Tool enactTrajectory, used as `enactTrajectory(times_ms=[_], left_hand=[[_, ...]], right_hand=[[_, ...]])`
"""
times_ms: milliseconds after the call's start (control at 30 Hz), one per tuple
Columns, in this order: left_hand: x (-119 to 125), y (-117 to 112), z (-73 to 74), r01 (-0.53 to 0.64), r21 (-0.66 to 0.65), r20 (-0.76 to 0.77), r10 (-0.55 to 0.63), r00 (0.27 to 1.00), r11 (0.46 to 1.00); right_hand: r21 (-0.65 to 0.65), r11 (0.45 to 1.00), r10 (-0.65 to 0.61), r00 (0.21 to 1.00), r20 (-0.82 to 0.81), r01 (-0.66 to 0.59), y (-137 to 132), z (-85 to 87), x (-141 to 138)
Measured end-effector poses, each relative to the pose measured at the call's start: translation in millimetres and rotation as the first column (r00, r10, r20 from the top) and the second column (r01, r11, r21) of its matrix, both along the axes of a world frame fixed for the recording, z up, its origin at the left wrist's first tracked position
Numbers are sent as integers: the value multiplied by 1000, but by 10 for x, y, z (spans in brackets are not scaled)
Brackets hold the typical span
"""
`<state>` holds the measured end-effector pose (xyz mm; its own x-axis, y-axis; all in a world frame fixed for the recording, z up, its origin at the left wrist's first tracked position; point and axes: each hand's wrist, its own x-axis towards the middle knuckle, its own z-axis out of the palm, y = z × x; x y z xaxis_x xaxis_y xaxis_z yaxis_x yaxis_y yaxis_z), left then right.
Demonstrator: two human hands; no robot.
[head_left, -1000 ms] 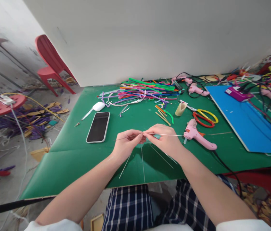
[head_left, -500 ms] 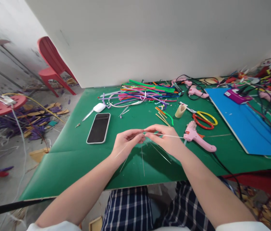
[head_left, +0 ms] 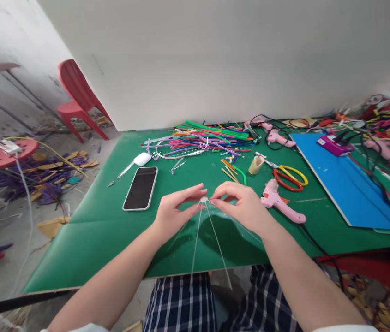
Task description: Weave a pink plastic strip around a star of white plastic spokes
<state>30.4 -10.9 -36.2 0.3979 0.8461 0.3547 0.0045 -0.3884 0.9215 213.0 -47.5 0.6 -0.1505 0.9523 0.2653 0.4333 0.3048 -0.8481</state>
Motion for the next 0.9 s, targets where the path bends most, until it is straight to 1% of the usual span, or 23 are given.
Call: enactTrajectory(times_ms=[67,100,167,233,300,367,467,567,667,767,833,900], left_hand=[[-38,64,13,38,-35,13,-38,999,999],[-59,96,19,16,-54,36,-14,999,998],[-98,148,24,-90,-74,103,97,990,993],[-125,182,20,-191,-70,150,199,968,979],[-133,197,7,-247,-61,133,253,958,967],[-122,199,-10,-273,-55,75,277,958,960],[-88,201,-41,-278,-50,-2,278,961,959],[-59,216,-86,-273,-19,-80,270,959,962],[-43,238,-142,-249,23,-162,249,955,968],[-35,250,-183,-229,80,-216,241,946,970],[-31,247,-188,-225,116,-236,247,940,967],[-26,236,-175,-213,140,-245,242,939,967]], right_hand=[[32,999,-38,999,-22,39,9,9,33],[47,997,-61,997,-38,62,17,9,50],[88,987,-126,990,-63,132,38,-4,77],[140,967,-207,976,-61,214,70,-44,92],[184,942,-278,960,-41,281,108,-110,92],[195,928,-319,948,-21,317,146,-191,79],[167,928,-338,941,7,332,187,-301,49],[145,938,-326,944,45,316,204,-359,28],[130,953,-289,949,127,273,203,-377,24],[146,956,-279,940,197,254,194,-381,26],[156,954,-284,935,211,255,182,-377,24],[118,964,-259,943,211,238,167,-359,25]])
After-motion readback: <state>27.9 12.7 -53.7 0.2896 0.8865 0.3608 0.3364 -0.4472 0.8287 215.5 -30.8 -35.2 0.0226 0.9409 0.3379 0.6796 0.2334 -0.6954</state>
